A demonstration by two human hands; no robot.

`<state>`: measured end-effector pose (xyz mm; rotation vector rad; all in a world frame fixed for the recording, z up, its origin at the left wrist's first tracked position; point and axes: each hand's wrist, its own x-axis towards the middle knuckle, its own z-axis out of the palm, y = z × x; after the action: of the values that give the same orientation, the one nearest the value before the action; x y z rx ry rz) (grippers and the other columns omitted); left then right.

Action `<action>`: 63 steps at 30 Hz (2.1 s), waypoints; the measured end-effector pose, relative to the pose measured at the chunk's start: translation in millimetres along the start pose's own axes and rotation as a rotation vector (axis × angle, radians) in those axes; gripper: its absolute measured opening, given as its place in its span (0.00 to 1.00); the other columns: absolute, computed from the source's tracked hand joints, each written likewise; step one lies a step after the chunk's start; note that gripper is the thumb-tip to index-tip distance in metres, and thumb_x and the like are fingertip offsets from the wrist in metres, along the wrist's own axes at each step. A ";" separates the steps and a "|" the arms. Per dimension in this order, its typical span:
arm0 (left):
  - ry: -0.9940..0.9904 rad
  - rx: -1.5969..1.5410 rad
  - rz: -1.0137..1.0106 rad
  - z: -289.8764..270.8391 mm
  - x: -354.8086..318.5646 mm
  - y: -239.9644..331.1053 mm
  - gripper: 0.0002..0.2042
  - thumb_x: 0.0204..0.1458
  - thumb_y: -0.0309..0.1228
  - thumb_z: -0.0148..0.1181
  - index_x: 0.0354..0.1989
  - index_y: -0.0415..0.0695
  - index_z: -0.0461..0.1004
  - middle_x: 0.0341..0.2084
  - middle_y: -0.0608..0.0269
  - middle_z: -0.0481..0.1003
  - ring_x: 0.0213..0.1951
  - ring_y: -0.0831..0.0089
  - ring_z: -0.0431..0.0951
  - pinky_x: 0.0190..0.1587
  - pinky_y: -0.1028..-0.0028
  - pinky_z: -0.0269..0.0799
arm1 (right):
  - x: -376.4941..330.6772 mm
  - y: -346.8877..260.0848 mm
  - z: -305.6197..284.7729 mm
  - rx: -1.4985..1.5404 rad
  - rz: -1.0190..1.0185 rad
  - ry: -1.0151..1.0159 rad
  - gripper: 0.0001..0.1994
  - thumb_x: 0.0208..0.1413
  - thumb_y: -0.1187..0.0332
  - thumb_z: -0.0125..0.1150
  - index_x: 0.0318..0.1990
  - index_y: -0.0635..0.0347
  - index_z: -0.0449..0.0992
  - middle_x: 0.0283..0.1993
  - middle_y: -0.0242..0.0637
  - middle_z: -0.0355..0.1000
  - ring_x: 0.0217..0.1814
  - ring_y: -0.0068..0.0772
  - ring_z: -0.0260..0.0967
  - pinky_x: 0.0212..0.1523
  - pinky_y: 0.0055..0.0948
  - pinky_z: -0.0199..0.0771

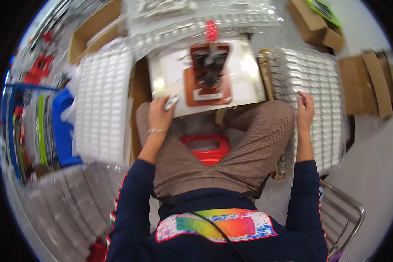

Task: Manually stamping or joining small white plastic components using a hand-operated press.

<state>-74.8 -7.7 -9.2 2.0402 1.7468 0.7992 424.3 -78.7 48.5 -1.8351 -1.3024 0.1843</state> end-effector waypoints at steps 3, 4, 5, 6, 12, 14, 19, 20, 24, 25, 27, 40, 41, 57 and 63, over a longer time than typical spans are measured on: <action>0.073 -0.066 0.050 10.9 5.8 2.7 0.18 0.40 0.28 0.70 0.42 0.44 0.77 0.36 0.55 0.74 0.44 0.54 0.73 0.49 0.61 0.69 | -12.6 -17.0 5.8 -0.004 -0.095 -0.055 0.11 0.58 0.78 0.56 0.47 0.60 0.79 0.46 0.35 0.72 0.45 0.27 0.70 0.45 0.25 0.72; 0.086 -0.103 0.056 13.5 6.5 2.5 0.18 0.40 0.28 0.71 0.43 0.44 0.76 0.36 0.55 0.74 0.44 0.55 0.73 0.49 0.61 0.69 | -11.4 -14.7 3.6 -0.002 -0.079 -0.082 0.11 0.59 0.78 0.56 0.47 0.60 0.79 0.46 0.35 0.72 0.46 0.27 0.70 0.45 0.24 0.72; 0.085 -0.154 0.031 13.0 5.3 6.9 0.19 0.39 0.28 0.71 0.43 0.44 0.76 0.35 0.56 0.74 0.43 0.55 0.73 0.49 0.62 0.70 | -11.4 -14.4 2.6 0.033 -0.046 -0.078 0.10 0.60 0.78 0.55 0.47 0.61 0.79 0.46 0.35 0.72 0.45 0.26 0.71 0.45 0.23 0.72; 0.080 -0.167 0.020 10.0 3.4 8.0 0.19 0.40 0.28 0.71 0.44 0.44 0.76 0.35 0.57 0.74 0.42 0.57 0.73 0.48 0.63 0.70 | -11.8 -18.1 4.0 0.065 -0.013 -0.072 0.10 0.61 0.78 0.54 0.47 0.62 0.79 0.46 0.35 0.72 0.44 0.25 0.71 0.45 0.23 0.72; -0.038 -0.335 -0.165 -10.4 -7.5 16.6 0.19 0.43 0.28 0.69 0.47 0.43 0.76 0.35 0.58 0.73 0.41 0.58 0.73 0.47 0.65 0.71 | -16.3 -28.1 12.1 0.020 -0.068 -0.154 0.10 0.62 0.79 0.52 0.47 0.63 0.79 0.43 0.32 0.71 0.39 0.22 0.69 0.42 0.22 0.72; -0.154 -0.531 -0.332 -13.8 -9.8 16.2 0.18 0.45 0.26 0.64 0.48 0.44 0.76 0.36 0.59 0.74 0.43 0.58 0.73 0.48 0.66 0.71 | -16.9 -33.9 13.1 0.002 -0.046 -0.158 0.10 0.62 0.79 0.53 0.46 0.63 0.79 0.43 0.32 0.72 0.39 0.22 0.70 0.42 0.22 0.73; 0.109 -0.072 0.132 -20.8 2.8 10.1 0.18 0.46 0.23 0.60 0.49 0.45 0.77 0.40 0.60 0.75 0.47 0.60 0.74 0.50 0.66 0.71 | -17.2 -32.3 13.5 0.000 -0.047 -0.156 0.10 0.62 0.78 0.53 0.46 0.63 0.79 0.42 0.32 0.73 0.38 0.22 0.70 0.42 0.21 0.72; 0.147 -0.002 0.281 -23.0 7.7 10.3 0.19 0.46 0.22 0.60 0.49 0.45 0.77 0.42 0.59 0.75 0.47 0.60 0.74 0.50 0.66 0.71 | -17.5 -33.0 13.7 -0.018 -0.046 -0.156 0.09 0.62 0.78 0.53 0.46 0.63 0.79 0.41 0.32 0.73 0.38 0.22 0.70 0.42 0.21 0.72; -0.077 -0.009 0.415 -18.3 15.2 -3.4 0.17 0.46 0.24 0.63 0.47 0.46 0.78 0.40 0.60 0.75 0.46 0.60 0.74 0.51 0.64 0.70 | -17.4 -32.0 11.3 -0.012 -0.023 -0.153 0.09 0.62 0.78 0.53 0.45 0.63 0.79 0.41 0.32 0.73 0.38 0.22 0.70 0.42 0.22 0.72; -0.097 -0.014 0.367 -19.1 14.7 -1.9 0.16 0.46 0.26 0.65 0.46 0.46 0.78 0.39 0.61 0.75 0.45 0.61 0.74 0.50 0.65 0.71 | -17.8 -32.5 10.8 -0.021 -0.016 -0.153 0.09 0.62 0.78 0.53 0.45 0.63 0.79 0.41 0.32 0.74 0.38 0.22 0.71 0.42 0.22 0.72; -0.121 -0.020 0.327 -18.1 11.7 3.0 0.15 0.46 0.28 0.66 0.45 0.46 0.78 0.38 0.61 0.75 0.45 0.61 0.75 0.49 0.65 0.71 | -18.2 -32.0 11.0 -0.030 -0.004 -0.146 0.09 0.62 0.77 0.53 0.45 0.63 0.79 0.41 0.32 0.74 0.39 0.22 0.71 0.42 0.22 0.72; -0.067 -0.167 0.259 26.8 33.5 73.5 0.18 0.38 0.37 0.74 0.37 0.45 0.78 0.35 0.62 0.72 0.40 0.59 0.71 0.46 0.65 0.69 | -19.7 -29.9 12.5 0.052 0.033 -0.121 0.09 0.62 0.77 0.54 0.46 0.63 0.79 0.41 0.32 0.75 0.38 0.22 0.71 0.41 0.21 0.72; -0.069 -0.168 0.260 31.9 35.8 77.6 0.18 0.38 0.37 0.74 0.37 0.45 0.78 0.35 0.62 0.72 0.40 0.59 0.71 0.46 0.65 0.69 | -19.6 -28.7 12.5 0.059 0.025 -0.124 0.09 0.62 0.77 0.54 0.46 0.63 0.79 0.42 0.32 0.75 0.38 0.22 0.71 0.41 0.21 0.72; -0.119 -0.086 0.105 42.4 33.4 93.1 0.21 0.37 0.37 0.72 0.42 0.45 0.77 0.43 0.59 0.72 0.47 0.56 0.70 0.51 0.61 0.67 | 73.9 -204.9 89.9 0.667 0.075 -0.453 0.14 0.65 0.64 0.55 0.52 0.62 0.78 0.50 0.36 0.76 0.47 0.24 0.72 0.50 0.25 0.72; -0.015 -0.350 0.059 44.3 21.3 68.1 0.22 0.36 0.33 0.74 0.44 0.47 0.77 0.39 0.62 0.76 0.44 0.59 0.73 0.51 0.62 0.66 | 83.4 -334.0 106.7 0.807 0.308 -0.617 0.14 0.67 0.65 0.53 0.51 0.67 0.74 0.23 0.23 0.66 0.23 0.12 0.63 0.22 0.15 0.61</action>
<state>7.7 4.8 0.2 1.8615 1.4251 1.0233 167.5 79.6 245.7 -1.2741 -1.0688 1.3210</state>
